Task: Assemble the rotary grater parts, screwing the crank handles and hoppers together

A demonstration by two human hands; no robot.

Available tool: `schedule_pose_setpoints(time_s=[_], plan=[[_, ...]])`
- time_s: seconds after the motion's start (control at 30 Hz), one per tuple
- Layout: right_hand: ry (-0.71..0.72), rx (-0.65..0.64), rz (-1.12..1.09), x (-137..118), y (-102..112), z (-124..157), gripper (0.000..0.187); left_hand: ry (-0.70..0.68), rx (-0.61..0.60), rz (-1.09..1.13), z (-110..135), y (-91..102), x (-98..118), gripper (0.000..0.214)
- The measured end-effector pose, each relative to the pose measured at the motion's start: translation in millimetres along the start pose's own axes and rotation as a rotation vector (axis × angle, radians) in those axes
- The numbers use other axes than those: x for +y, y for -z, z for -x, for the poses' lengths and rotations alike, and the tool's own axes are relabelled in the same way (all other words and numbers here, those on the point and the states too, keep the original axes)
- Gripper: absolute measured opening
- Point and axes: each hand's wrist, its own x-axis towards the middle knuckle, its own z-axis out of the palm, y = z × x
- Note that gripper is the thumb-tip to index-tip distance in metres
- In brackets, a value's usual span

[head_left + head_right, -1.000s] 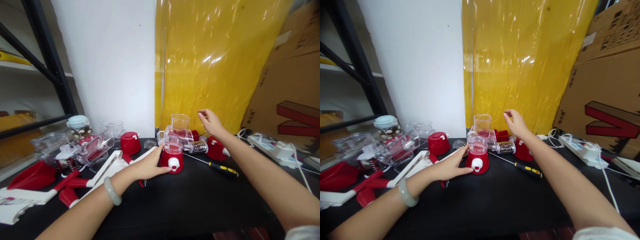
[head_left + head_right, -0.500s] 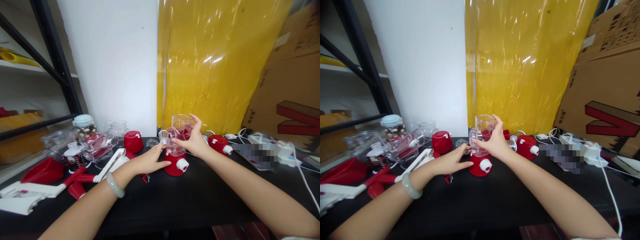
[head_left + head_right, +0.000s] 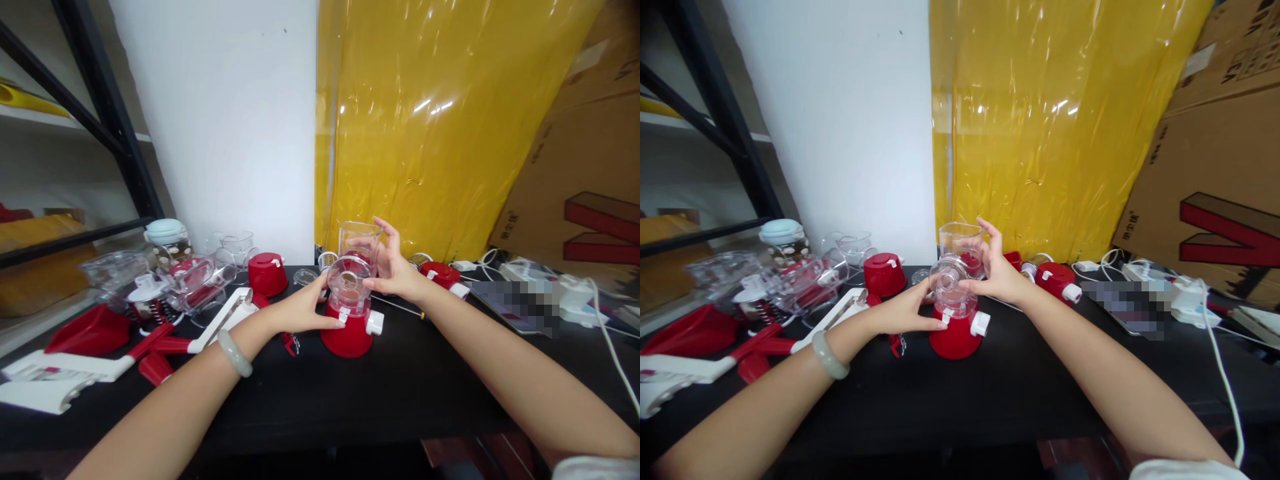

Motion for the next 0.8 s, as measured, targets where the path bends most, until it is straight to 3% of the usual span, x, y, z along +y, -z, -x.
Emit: schedule_pose_setpoints(time_s=[0.37, 0.53, 0.7, 0.8], plan=[[-0.043, -0.076, 0.001, -8.7, -0.3, 3.0, 0.120, -0.025, -0.033, 0.217, -4.0, -8.0, 0.0, 0.099], [-0.078, -0.057, 0.038, -9.7, -1.1, 6.4, 0.132, -0.066, -0.039, 0.122, -4.4, -6.0, -3.0, 0.105], [-0.105, -0.009, 0.104, -14.2, -4.9, 7.6, 0.136, -0.089, 0.030, -0.090, -4.0, -4.0, -8.1, 0.111], [-0.129, 0.028, 0.152, -15.2, -5.4, 8.6, 0.139, -0.072, 0.009, -0.090, -4.6, -3.5, -8.6, 0.116]])
